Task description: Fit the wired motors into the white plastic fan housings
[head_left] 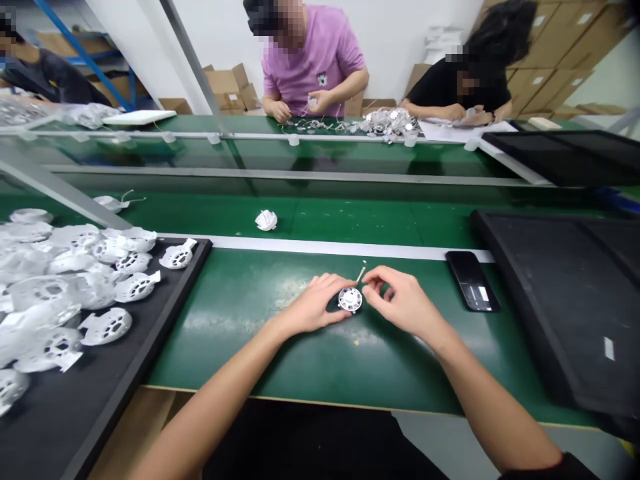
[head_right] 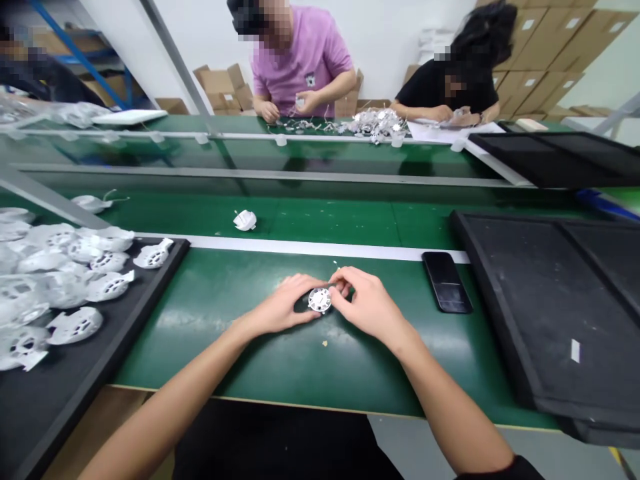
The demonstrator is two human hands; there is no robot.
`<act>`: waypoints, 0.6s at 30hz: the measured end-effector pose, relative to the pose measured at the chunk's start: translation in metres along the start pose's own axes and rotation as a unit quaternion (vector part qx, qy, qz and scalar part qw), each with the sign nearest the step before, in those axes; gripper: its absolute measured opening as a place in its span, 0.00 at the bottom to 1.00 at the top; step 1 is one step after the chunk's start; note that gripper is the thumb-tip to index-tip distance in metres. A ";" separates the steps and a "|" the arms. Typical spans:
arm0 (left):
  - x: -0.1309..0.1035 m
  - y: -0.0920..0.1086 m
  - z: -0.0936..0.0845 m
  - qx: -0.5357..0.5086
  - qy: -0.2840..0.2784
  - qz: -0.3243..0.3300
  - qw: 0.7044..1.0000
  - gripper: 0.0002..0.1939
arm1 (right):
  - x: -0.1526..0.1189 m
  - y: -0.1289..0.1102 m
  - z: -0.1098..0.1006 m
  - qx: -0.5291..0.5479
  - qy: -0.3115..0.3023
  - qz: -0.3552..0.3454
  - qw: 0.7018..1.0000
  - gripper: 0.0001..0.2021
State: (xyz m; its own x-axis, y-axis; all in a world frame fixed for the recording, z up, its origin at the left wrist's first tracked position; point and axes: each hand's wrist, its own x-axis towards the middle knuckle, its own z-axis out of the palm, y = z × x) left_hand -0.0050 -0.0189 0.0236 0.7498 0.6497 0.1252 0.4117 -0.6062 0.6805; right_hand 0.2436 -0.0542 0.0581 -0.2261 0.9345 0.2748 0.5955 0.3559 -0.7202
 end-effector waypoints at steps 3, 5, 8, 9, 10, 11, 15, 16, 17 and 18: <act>0.005 -0.003 0.011 0.012 0.019 -0.033 0.999 0.24 | -0.001 0.005 0.015 0.027 -0.069 0.028 0.997 0.05; 0.005 -0.005 0.014 0.028 0.039 -0.047 0.998 0.24 | -0.002 0.008 0.025 0.045 -0.083 0.037 0.995 0.09; 0.000 -0.006 0.017 0.047 0.055 -0.053 0.996 0.25 | -0.002 0.013 0.036 0.060 -0.069 0.050 0.995 0.10; -0.001 -0.007 0.017 0.053 0.060 -0.053 0.995 0.26 | -0.002 0.014 0.039 0.064 -0.064 0.052 0.995 0.10; -0.002 -0.008 0.017 0.058 0.065 -0.054 0.995 0.26 | -0.003 0.015 0.041 0.068 -0.062 0.050 0.995 0.09; -0.003 -0.008 0.017 0.063 0.070 -0.056 0.994 0.26 | -0.003 0.017 0.043 0.071 -0.060 0.044 0.995 0.09; -0.003 -0.009 0.019 0.084 0.090 -0.066 0.990 0.28 | -0.005 0.022 0.051 0.041 -0.040 0.000 0.998 0.08; -0.003 -0.008 0.021 0.092 0.093 -0.070 0.989 0.28 | -0.005 0.023 0.053 0.018 -0.025 -0.013 0.999 0.09; -0.004 -0.005 0.023 0.102 0.096 -0.075 0.987 0.29 | -0.006 0.024 0.055 -0.007 -0.009 -0.028 1.000 0.10; -0.005 -0.002 0.024 0.111 0.100 -0.080 0.986 0.29 | -0.008 0.025 0.057 -0.032 0.009 -0.044 0.998 0.11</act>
State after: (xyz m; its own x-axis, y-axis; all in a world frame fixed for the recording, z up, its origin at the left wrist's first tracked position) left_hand 0.0032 -0.0317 0.0043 0.5591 0.8085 0.1840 0.6357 -0.5604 0.5308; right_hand 0.2164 -0.0522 0.0016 -0.2665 0.8991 0.3474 0.6217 0.4357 -0.6508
